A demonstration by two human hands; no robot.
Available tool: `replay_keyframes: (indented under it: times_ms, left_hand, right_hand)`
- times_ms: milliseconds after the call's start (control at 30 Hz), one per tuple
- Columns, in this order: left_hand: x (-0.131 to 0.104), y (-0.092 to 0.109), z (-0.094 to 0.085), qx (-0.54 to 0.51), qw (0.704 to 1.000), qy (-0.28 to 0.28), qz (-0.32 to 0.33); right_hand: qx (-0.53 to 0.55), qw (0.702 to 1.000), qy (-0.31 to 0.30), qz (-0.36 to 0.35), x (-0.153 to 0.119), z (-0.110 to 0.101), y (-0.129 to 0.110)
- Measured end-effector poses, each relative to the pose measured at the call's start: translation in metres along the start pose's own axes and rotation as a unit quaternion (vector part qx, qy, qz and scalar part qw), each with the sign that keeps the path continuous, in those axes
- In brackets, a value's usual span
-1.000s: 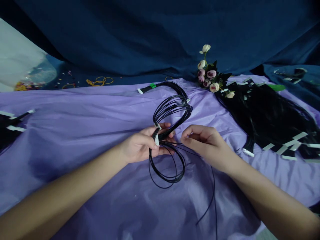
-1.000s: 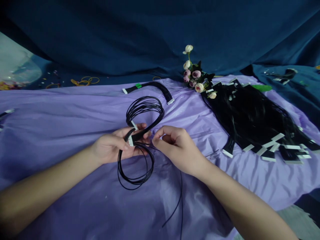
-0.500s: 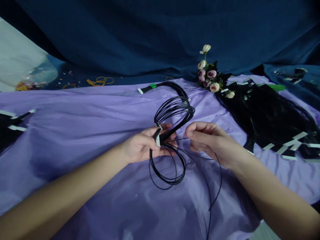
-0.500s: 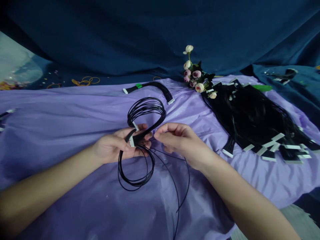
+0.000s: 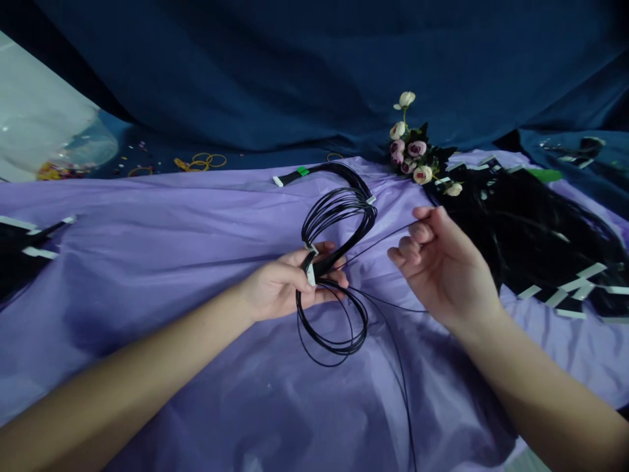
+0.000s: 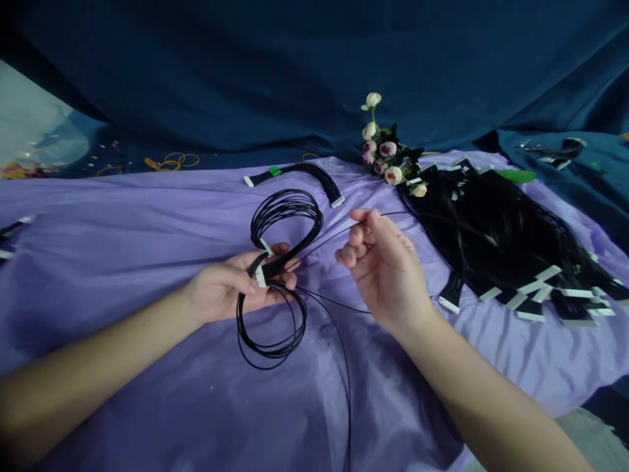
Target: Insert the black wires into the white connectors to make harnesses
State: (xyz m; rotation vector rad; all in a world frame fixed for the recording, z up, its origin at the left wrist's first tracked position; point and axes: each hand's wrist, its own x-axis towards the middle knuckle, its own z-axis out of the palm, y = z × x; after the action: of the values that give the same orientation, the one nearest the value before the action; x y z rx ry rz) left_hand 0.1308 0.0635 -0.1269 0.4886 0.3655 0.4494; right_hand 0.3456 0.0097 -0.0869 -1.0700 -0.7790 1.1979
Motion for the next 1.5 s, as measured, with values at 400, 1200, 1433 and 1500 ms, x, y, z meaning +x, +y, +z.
replay_keyframes:
  times_ms: [400, 1200, 1433, 1500]
  left_hand:
    - [0.001, -0.005, -0.006, 0.019, 1.0, 0.009, -0.02]
    - [0.002, -0.012, 0.018, 0.115, 0.993, 0.019, -0.01]
    - [0.001, -0.012, 0.019, 0.113, 0.993, 0.024, -0.018]
    - [0.001, -0.012, 0.02, 0.113, 0.993, 0.026, -0.02]
  right_hand:
    - [-0.085, 0.971, 0.027, -0.222, -0.011, -0.002, -0.004]
    - [-0.597, 0.626, -0.084, -0.495, -0.023, 0.019, 0.028]
    - [-0.61, 0.61, -0.094, -0.496, -0.023, 0.019, 0.03]
    - [-0.609, 0.614, -0.099, -0.492, -0.024, 0.02, 0.03]
